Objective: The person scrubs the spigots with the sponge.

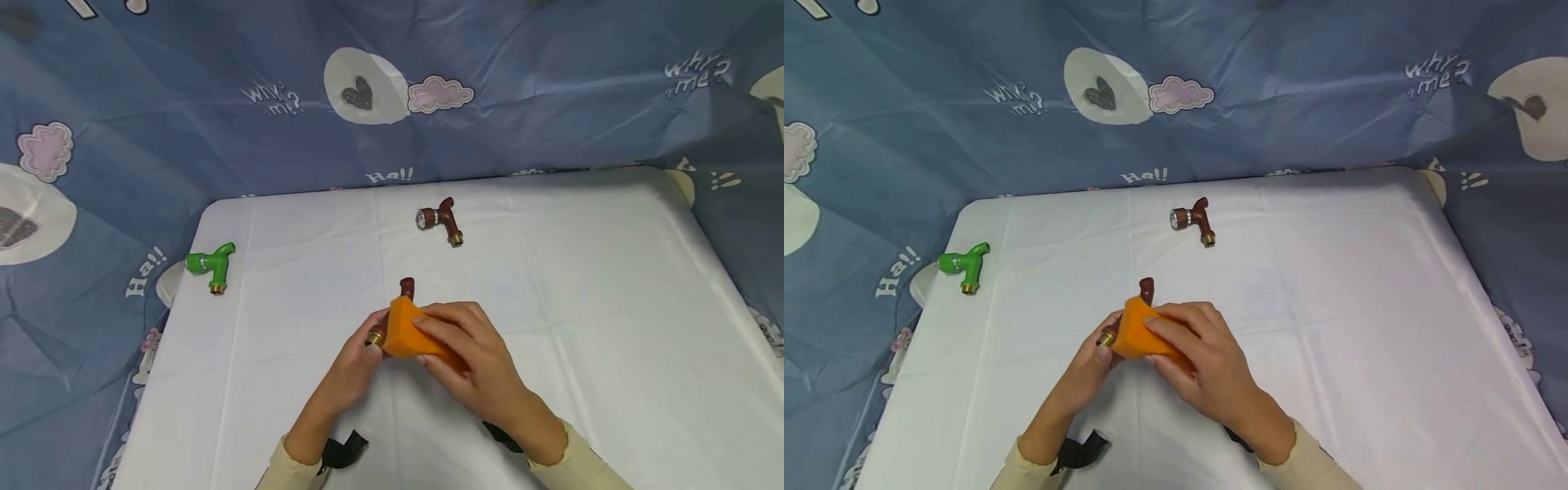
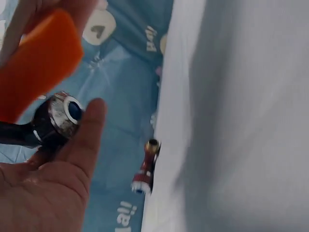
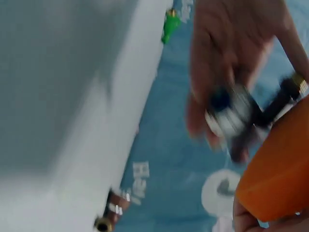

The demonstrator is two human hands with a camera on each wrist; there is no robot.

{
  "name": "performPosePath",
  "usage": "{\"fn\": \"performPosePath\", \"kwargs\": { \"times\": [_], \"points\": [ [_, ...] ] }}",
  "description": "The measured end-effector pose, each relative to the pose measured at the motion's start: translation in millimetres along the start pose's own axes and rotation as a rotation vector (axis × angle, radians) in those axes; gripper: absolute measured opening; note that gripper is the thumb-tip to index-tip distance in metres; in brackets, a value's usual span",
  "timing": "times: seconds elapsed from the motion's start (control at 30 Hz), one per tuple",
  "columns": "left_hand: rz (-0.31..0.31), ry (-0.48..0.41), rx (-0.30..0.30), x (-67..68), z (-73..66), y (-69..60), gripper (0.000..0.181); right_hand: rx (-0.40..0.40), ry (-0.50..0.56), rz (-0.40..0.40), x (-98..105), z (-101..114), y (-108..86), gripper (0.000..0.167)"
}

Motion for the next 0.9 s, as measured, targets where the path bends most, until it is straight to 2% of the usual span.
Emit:
{"fn": "performPosePath", "kwargs": {
  "times": [0.1,0.23,0.33,0.5,0.63,0.77,0.9],
  "points": [
    [0.003,-0.019,-0.013,-6.9,-2.2,-1.0,0.084,0.017,-0.038,-0.001,-7,2,-0.5,0.034],
    [0.029,-0.111,-0.042,-12.7,-7.5,2.1,0.082,0.001,-0.082,-0.02,-4,-7,-1.0,0.033],
    [0.053,-0.204,-0.066,-15.4,-11.2,3.4,0.083,-0.035,-0.102,-0.024,3,-17,-2.2,0.034],
    [0.08,-0.265,-0.129,-16.4,-17.6,6.7,0.086,-0.118,-0.148,-0.038,16,-36,-6.3,0.041],
    [0.097,-0.287,-0.171,-16.1,-22.0,11.6,0.081,-0.151,-0.16,-0.08,25,-42,-10.0,0.047],
    [0.085,-0.277,-0.168,-13.9,-20.3,12.6,0.076,-0.101,-0.117,-0.083,25,-30,-10.1,0.05],
    [0.039,-0.246,-0.124,-11.2,-14.1,5.9,0.077,0.035,-0.092,-0.038,14,-2,-10.0,0.043]
  ]
}}
Point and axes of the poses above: each hand's wrist, its own y-axis towards the middle knuckle, its own x-axis out of the back of the hand, z = x × y, the point moved 7 cm from there along y, towards the middle knuckle, and after that the axes turned 11 degrees about -x, right-handed, at the moved point
